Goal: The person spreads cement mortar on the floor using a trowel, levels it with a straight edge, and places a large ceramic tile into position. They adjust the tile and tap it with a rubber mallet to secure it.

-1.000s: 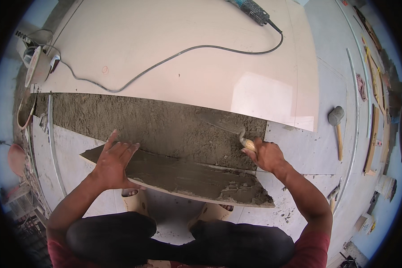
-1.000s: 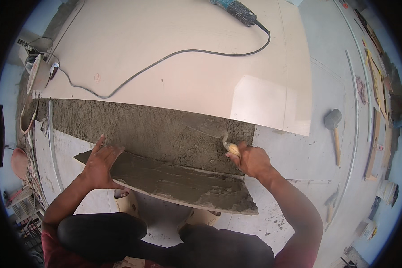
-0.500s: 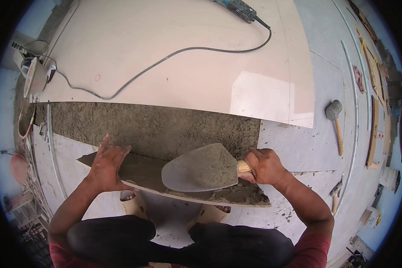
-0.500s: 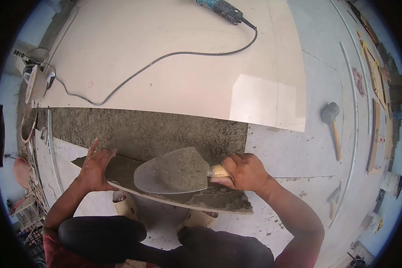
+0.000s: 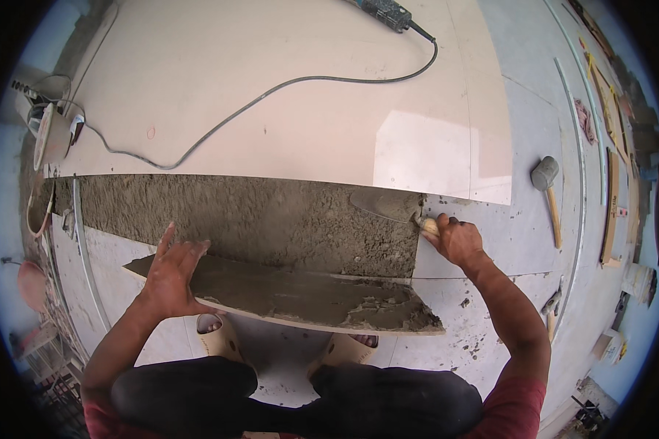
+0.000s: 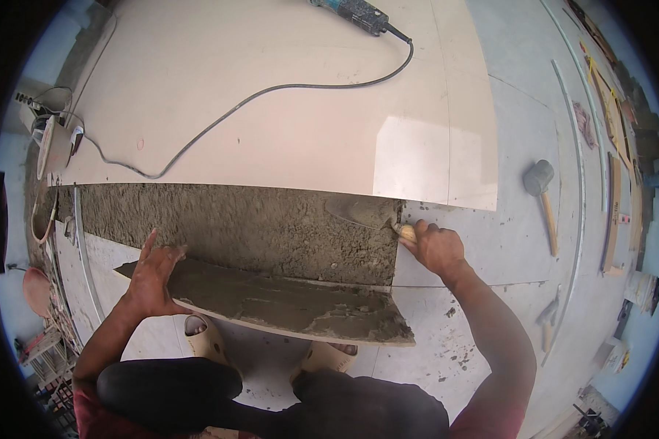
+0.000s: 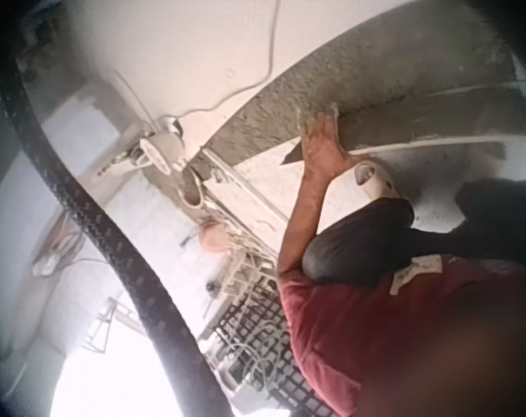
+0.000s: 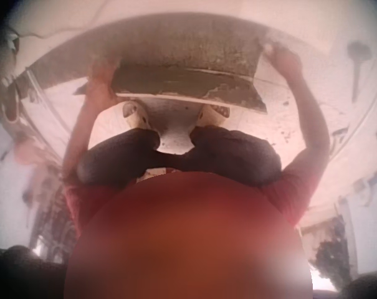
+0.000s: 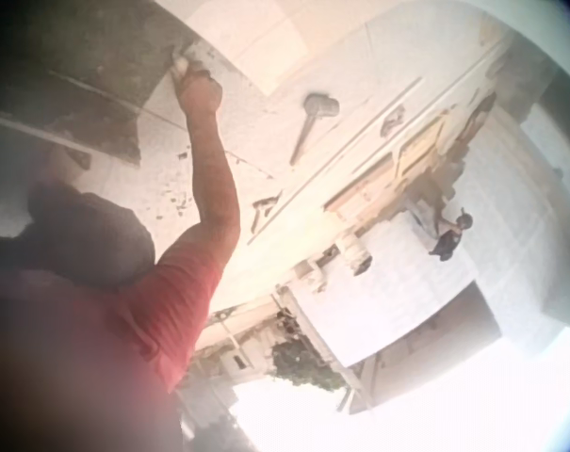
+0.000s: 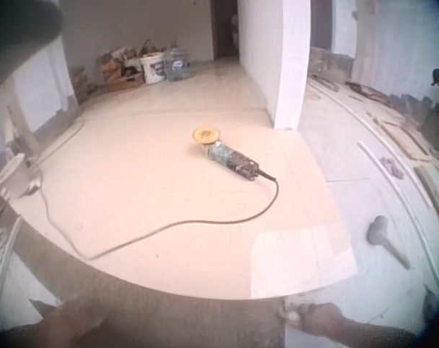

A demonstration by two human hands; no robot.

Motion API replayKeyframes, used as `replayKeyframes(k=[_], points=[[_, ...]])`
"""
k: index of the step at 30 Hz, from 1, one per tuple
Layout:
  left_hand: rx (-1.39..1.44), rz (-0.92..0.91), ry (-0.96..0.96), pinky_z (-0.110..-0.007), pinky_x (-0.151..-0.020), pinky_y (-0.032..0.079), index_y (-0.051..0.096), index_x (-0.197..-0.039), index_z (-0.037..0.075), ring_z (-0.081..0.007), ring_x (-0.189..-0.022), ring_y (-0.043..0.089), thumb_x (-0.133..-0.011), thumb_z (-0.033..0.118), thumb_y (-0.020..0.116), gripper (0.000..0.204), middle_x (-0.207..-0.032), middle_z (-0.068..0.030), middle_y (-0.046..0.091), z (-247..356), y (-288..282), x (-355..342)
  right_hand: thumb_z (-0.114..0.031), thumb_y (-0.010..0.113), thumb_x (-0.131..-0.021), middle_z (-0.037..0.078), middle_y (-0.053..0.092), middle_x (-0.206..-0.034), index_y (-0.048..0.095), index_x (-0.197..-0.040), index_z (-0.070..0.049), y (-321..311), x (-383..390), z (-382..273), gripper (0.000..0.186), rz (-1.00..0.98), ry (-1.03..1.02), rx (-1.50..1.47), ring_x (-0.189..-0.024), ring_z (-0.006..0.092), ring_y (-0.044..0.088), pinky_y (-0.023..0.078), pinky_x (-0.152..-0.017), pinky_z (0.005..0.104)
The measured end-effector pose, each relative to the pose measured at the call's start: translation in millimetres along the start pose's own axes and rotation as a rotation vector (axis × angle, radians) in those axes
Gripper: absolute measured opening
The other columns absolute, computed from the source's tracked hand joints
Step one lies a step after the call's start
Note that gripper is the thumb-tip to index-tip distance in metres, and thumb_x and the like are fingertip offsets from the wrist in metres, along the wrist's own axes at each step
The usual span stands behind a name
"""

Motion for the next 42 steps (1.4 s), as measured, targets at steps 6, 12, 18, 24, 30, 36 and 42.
replayKeyframes(k=[6,12,18,24,30,36,42], points=[[0.007,-0.016,-0.002,-0.058,-0.122,0.017,0.053,-0.132,-0.003,-0.0318,-0.105,0.064,-0.04,0.066,0.089,0.121,-0.104,-0.0149,0.064,1.3,-0.7,7.2,-0.06,0.059,-0.092,0.013,0.063,-0.064,0.054,-0.09,-0.005,-51.6,37.3,-85.3,0.056,0.34,-0.653,-0.301,-0.054,0.032,0.066,0.053,-0.048,0.04],[0.004,-0.038,0.008,-0.058,-0.122,0.017,0.053,-0.132,-0.003,-0.0311,-0.105,0.064,-0.041,0.065,0.089,0.12,-0.104,-0.0139,0.065,0.8,5.2,2.7,-0.059,0.058,-0.093,0.016,0.069,-0.073,0.054,-0.095,-0.005,-5.9,6.3,-29.0,0.055,-0.103,-0.001,-0.099,-0.062,0.0321,0.07,0.055,-0.052,0.0394],[0.051,-0.016,0.019,-0.058,-0.122,0.018,0.053,-0.132,-0.004,-0.0324,-0.105,0.064,-0.042,0.064,0.089,0.119,-0.105,-0.0154,0.064,2.5,2.3,5.6,-0.059,0.053,-0.096,0.017,0.07,-0.077,0.056,-0.1,-0.002,-32.1,16.3,-42.2,0.057,0.096,-0.433,-0.165,-0.069,0.0344,0.071,0.057,-0.06,0.0416],[-0.003,-0.032,-0.003,-0.058,-0.121,0.018,0.052,-0.134,-0.004,-0.0323,-0.105,0.064,-0.042,0.066,0.089,0.121,-0.104,-0.0153,0.065,-0.3,4.3,11.4,-0.061,0.045,-0.099,0.018,0.07,-0.078,0.056,-0.102,-0.002,-27.8,11.4,-60.7,0.06,-0.127,-0.105,-0.143,-0.068,0.0336,0.071,0.056,-0.055,0.0425],[0.069,-0.012,0.033,-0.059,-0.121,0.019,0.054,-0.132,-0.004,-0.0331,-0.104,0.064,-0.047,0.066,0.088,0.116,-0.103,-0.0168,0.065,1.9,5.3,6.4,-0.057,0.048,-0.099,0.017,0.068,-0.07,0.054,-0.097,-0.002,-20.2,-16.7,-64.2,0.056,-0.122,-0.062,-0.093,-0.06,0.034,0.069,0.056,-0.054,0.0414],[0.072,-0.029,-0.006,-0.059,-0.12,0.02,0.057,-0.125,-0.005,-0.0339,-0.109,0.061,-0.048,0.064,0.088,0.107,-0.108,-0.0184,0.063,-1.5,11.3,18.3,-0.056,0.06,-0.093,0.018,0.066,-0.07,0.055,-0.092,-0.003,-52.8,9.0,-131.4,0.053,0.117,-0.385,-0.304,-0.058,0.0351,0.067,0.055,-0.055,0.0422],[0.091,-0.028,0.027,-0.058,-0.121,0.019,0.058,-0.121,-0.004,-0.035,-0.113,0.059,-0.049,0.063,0.089,0.103,-0.109,-0.0185,0.061,1.2,12.1,14.4,-0.062,0.057,-0.093,0.01,0.061,-0.062,0.054,-0.082,-0.007,-1.4,-28.5,-55.6,0.056,-0.215,0.101,-0.08,-0.055,0.0306,0.066,0.055,-0.053,0.0392]])
Point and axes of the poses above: each hand's wrist, its own x-axis away from the middle knuckle, its own y-axis out of the palm, z = x × y, the point moved 5 cm from there along -x, towards the middle knuckle
